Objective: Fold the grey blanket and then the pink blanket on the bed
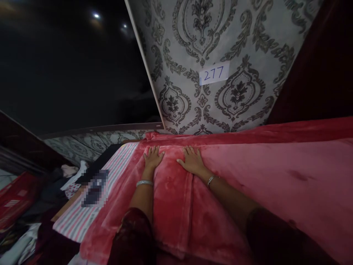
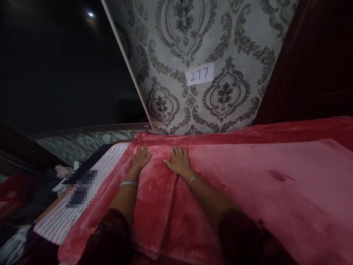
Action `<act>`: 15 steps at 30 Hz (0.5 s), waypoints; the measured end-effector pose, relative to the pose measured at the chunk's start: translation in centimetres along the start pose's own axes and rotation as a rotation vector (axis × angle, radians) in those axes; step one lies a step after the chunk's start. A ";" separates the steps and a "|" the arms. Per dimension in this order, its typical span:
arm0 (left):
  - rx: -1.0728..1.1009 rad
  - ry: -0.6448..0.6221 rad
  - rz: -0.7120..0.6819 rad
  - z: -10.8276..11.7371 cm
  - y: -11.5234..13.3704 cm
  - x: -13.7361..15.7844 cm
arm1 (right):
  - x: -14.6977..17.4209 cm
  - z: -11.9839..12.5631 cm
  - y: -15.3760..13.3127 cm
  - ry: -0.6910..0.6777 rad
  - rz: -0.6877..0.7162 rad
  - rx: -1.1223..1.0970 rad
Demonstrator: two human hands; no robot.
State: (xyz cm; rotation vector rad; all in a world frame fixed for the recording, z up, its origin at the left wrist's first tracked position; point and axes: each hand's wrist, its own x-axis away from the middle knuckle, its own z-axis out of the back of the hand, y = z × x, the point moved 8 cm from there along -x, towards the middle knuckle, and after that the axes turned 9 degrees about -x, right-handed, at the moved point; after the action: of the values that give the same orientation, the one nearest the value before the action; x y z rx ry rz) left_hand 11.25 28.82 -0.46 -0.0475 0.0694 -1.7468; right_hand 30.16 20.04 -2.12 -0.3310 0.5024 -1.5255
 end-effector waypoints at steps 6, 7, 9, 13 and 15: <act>0.014 -0.163 -0.037 2.1 -0.4 0.9 | 0.2 1.2 -0.1 -0.151 -0.051 -0.037; 0.007 -0.167 -0.042 2.8 -0.7 1.3 | 0.7 1.6 -0.3 -0.166 -0.058 -0.048; -0.017 -0.128 -0.069 4.2 -1.0 2.5 | 2.1 2.2 -1.2 -0.147 -0.042 -0.049; -0.070 -0.084 -0.159 3.7 -1.0 6.2 | 6.9 1.1 -3.9 -0.141 0.094 -0.013; -0.082 -0.080 -0.090 2.3 -1.7 7.6 | 9.0 -0.2 -4.6 -0.175 0.121 0.012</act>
State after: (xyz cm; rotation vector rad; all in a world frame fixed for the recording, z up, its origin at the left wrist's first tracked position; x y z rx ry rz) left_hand 8.37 21.57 1.90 -0.1832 0.0813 -1.8296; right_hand 25.88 11.02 -0.96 -0.4136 0.3688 -1.3677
